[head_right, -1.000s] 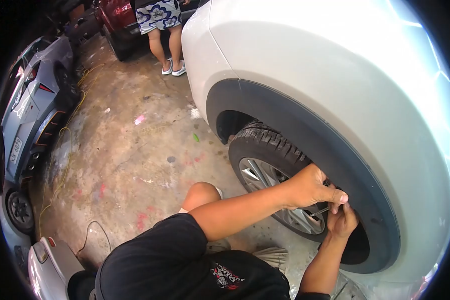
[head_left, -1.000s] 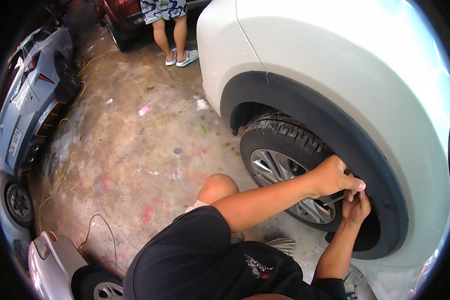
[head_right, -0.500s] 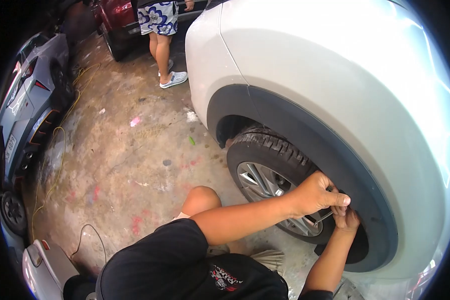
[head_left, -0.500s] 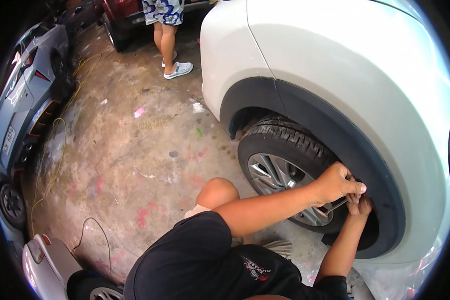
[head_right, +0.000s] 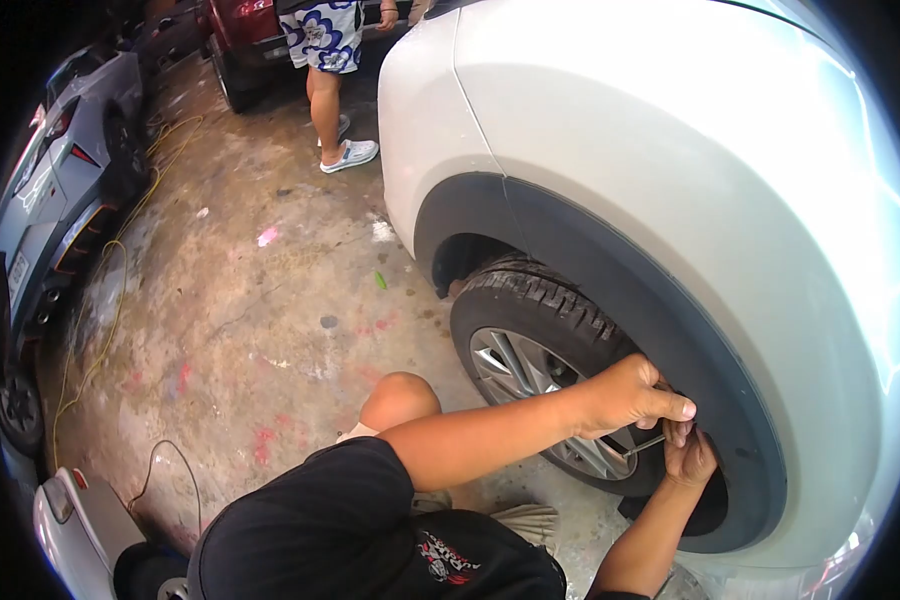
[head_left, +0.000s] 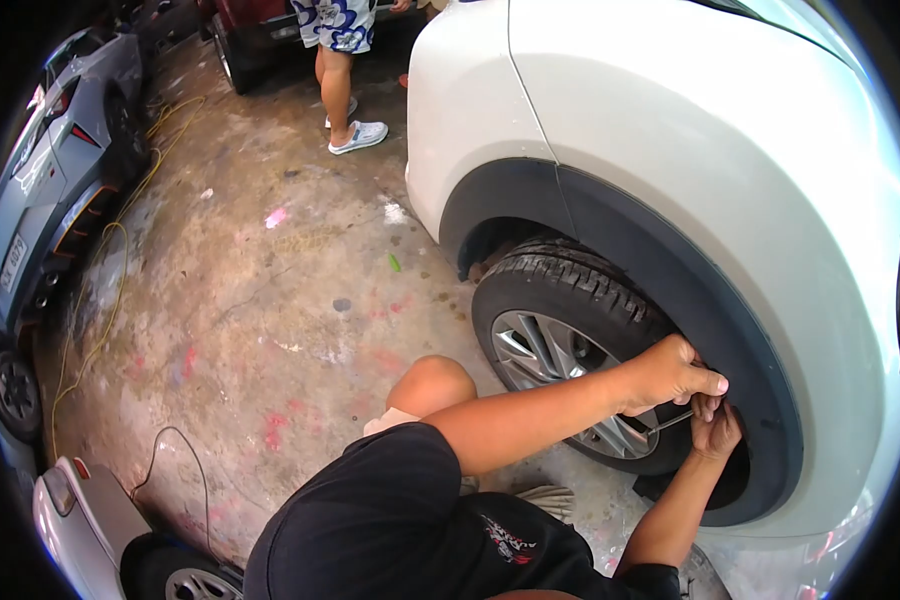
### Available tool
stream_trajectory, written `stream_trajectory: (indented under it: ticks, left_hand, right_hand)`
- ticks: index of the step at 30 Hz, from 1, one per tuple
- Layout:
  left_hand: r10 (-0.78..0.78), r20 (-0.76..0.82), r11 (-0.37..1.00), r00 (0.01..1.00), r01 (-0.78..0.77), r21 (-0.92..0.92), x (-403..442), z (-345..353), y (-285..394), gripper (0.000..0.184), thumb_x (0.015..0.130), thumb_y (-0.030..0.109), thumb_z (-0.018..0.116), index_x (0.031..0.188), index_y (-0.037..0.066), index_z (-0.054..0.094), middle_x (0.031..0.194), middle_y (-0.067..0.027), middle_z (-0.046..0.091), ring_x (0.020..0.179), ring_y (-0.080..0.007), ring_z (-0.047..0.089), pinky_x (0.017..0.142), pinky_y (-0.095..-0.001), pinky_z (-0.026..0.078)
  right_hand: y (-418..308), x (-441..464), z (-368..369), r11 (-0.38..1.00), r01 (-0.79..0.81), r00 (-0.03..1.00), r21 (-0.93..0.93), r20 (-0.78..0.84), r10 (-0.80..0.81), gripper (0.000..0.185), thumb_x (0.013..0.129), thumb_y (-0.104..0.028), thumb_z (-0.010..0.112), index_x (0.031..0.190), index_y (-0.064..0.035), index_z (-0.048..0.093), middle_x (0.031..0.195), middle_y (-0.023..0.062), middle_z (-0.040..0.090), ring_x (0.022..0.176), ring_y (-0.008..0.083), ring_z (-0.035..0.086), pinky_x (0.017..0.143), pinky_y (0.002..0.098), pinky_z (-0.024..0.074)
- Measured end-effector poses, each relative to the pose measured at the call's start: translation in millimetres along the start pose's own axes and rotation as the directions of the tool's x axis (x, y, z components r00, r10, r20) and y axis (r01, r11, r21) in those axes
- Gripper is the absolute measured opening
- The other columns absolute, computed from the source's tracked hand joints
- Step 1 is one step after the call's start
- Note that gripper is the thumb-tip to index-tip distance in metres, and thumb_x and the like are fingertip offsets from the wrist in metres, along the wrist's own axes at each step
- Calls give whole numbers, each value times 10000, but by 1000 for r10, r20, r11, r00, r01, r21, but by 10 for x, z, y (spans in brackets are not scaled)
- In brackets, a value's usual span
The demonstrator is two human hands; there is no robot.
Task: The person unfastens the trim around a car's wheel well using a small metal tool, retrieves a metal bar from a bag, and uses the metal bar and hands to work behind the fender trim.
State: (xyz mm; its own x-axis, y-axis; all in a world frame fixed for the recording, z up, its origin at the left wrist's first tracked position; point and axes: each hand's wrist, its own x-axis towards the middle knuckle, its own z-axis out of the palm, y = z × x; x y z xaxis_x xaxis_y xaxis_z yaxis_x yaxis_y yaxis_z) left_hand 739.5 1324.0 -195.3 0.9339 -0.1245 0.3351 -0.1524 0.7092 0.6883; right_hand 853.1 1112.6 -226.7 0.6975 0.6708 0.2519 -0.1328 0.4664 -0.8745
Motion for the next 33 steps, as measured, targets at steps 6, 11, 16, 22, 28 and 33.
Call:
stream_trajectory:
  ticks: [6,11,16,22,28,33]
  left_hand:
    - [20,2,1000,1000,-20,-1,-24,50,75,136,935,120,717,1044,46,685,840,-61,733,744,-141,720,560,-242,408]
    - [27,6,1000,1000,-27,8,-15,41,52,156,934,109,719,1061,33,670,868,-75,736,759,-162,734,565,-248,416]
    - [39,-13,998,999,-38,41,-2,45,20,165,937,111,717,1073,30,668,883,-77,738,756,-157,733,567,-238,419]
    - [90,-47,993,995,-86,81,-15,27,53,151,922,105,745,1032,21,682,840,-80,734,740,-163,733,547,-228,417]
    - [20,-52,997,998,-16,77,-58,17,36,101,922,73,703,1004,16,695,829,-79,735,727,-154,720,563,-230,417]
    - [31,-11,996,999,-30,89,-11,3,-58,90,886,64,654,958,27,693,755,-11,673,638,-85,573,598,-235,403]
  right_hand:
    - [-14,-39,4,999,32,999,16,12,-32,363,967,-203,624,1251,22,608,808,53,561,623,124,473,586,262,355]
    - [-35,-67,74,987,38,999,-157,-24,-42,299,995,-249,585,1179,-14,603,805,12,541,620,100,444,593,264,332]
    - [40,-99,169,969,114,983,-221,-119,-143,282,1006,-227,570,1179,-7,603,802,17,529,620,111,426,601,266,326]
    - [-28,-43,183,942,-6,995,-336,-94,-27,232,1021,-183,544,1153,-5,613,795,17,527,622,111,419,597,270,324]
    - [26,-66,353,996,-7,998,-87,-65,1,238,1004,-148,558,1179,6,604,851,34,551,639,120,439,591,271,333]
    - [-26,-300,271,987,159,980,27,-124,-154,386,970,-114,570,1334,12,554,915,65,551,715,136,478,608,266,376]
